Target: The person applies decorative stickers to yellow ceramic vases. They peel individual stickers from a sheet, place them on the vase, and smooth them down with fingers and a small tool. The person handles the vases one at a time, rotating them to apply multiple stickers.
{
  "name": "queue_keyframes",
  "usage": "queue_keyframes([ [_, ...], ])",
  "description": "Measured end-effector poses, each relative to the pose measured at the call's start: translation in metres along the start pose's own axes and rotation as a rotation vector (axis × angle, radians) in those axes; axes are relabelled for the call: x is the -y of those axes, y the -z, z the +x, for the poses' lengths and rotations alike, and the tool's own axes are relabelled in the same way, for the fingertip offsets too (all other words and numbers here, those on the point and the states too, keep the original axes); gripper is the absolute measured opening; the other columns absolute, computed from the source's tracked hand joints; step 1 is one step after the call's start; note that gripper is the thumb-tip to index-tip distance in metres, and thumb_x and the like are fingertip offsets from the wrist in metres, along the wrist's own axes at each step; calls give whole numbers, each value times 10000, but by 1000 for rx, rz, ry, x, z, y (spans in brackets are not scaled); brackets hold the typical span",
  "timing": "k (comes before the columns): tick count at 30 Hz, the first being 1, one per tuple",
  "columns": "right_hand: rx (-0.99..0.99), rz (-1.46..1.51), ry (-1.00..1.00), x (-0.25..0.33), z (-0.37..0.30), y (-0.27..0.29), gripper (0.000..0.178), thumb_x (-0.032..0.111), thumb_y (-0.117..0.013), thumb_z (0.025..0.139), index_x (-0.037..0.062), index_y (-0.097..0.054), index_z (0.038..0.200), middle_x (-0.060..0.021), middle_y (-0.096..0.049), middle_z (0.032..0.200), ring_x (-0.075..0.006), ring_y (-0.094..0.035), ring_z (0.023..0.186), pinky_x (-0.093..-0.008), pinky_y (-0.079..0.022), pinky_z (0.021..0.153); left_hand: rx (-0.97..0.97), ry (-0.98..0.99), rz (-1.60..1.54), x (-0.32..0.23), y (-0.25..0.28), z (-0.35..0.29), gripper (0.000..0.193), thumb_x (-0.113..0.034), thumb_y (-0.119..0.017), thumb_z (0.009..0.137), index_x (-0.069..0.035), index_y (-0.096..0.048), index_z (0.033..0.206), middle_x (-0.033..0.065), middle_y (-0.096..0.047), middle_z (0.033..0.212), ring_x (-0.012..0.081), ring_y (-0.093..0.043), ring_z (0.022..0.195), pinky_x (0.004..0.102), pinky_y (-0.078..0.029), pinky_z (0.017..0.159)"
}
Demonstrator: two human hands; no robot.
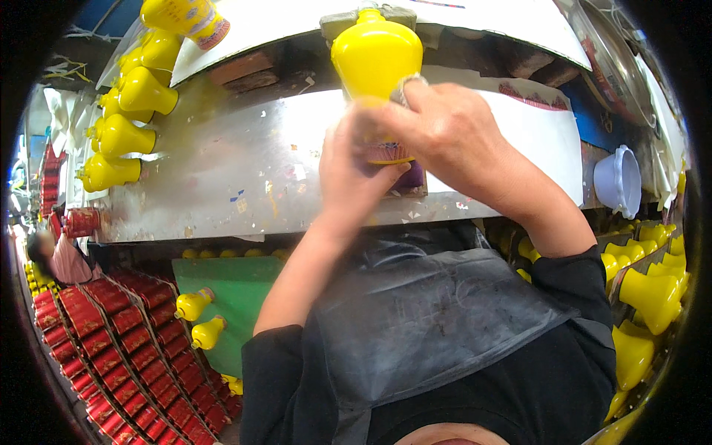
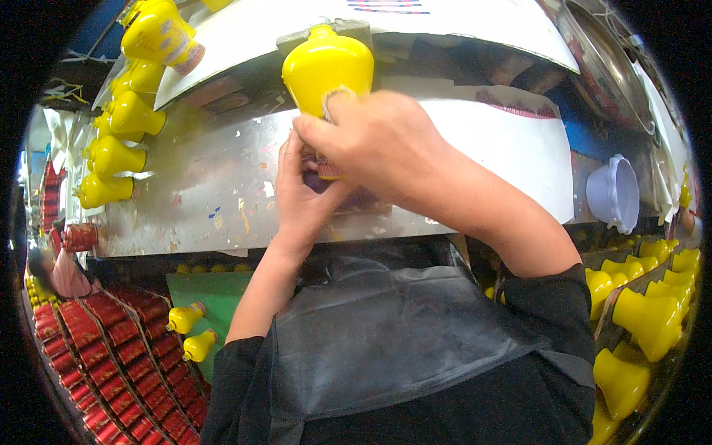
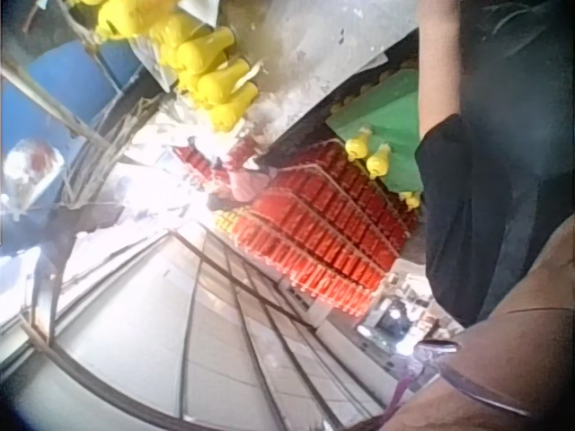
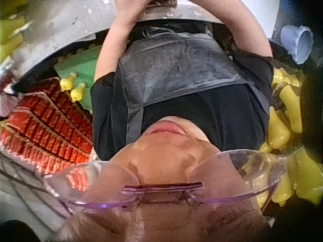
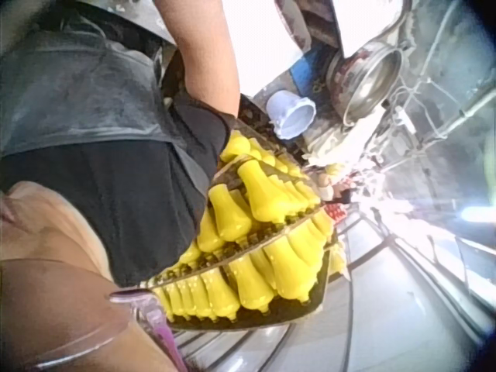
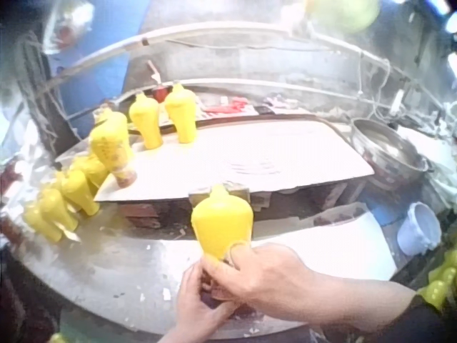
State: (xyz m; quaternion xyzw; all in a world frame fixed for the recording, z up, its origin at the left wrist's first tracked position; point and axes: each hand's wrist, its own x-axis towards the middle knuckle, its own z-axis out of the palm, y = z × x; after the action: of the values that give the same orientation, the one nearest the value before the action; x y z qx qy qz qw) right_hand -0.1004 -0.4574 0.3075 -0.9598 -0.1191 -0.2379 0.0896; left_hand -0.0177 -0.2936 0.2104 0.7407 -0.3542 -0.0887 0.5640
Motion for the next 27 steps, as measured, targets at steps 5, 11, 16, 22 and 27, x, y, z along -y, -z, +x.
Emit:
queue_keyframes([
  [5, 103, 86, 68, -6, 4, 5, 413, 110, -772, 828, 150, -659, 1223, -70, -620, 763, -221, -680, 687, -340, -525, 579, -61, -121, 159, -3, 2, 1, 997, -106, -948, 636, -92, -462, 1506, 177, -557, 1321, 337, -601, 1176, 418, -549, 955],
  [11, -181, 28, -104, -16, -30, 1, 391, 152, -799, 828, 185, -685, 1200, -59, -639, 744, -235, -664, 625, -344, -526, 553, -23, -173, 146, 8, 6, 2, 988, -114, -919, 661, -81, -462, 1536, 203, -559, 1362, 341, -606, 1175, 415, -539, 974],
  [16, -133, 117, -374, -11, -51, -12, 390, 97, -817, 859, 72, -698, 1230, -126, -754, 958, -236, -756, 798, -307, -600, 686, 29, -197, 162, 15, 11, 1, 992, -153, -901, 677, -39, -436, 1546, 213, -568, 1382, 367, -608, 1170, 440, -514, 1003],
  [22, 36, 382, -490, -5, -47, -8, 347, 133, -772, 897, 55, -669, 1219, -164, -755, 996, -256, -773, 833, -315, -607, 740, -30, -205, 214, 2, 4, 2, 1003, -162, -912, 677, -54, -426, 1548, 238, -513, 1435, 397, -590, 1181, 457, -499, 1015],
  [27, -85, 516, -800, 7, -48, -9, 281, 138, -694, 936, 25, -612, 1179, -140, -727, 960, -206, -739, 828, -306, -579, 724, -42, -220, 346, -5, 1, 6, 981, -158, -916, 717, -108, -429, 1567, 206, -452, 1483, 340, -558, 1255, 404, -505, 1020],
])
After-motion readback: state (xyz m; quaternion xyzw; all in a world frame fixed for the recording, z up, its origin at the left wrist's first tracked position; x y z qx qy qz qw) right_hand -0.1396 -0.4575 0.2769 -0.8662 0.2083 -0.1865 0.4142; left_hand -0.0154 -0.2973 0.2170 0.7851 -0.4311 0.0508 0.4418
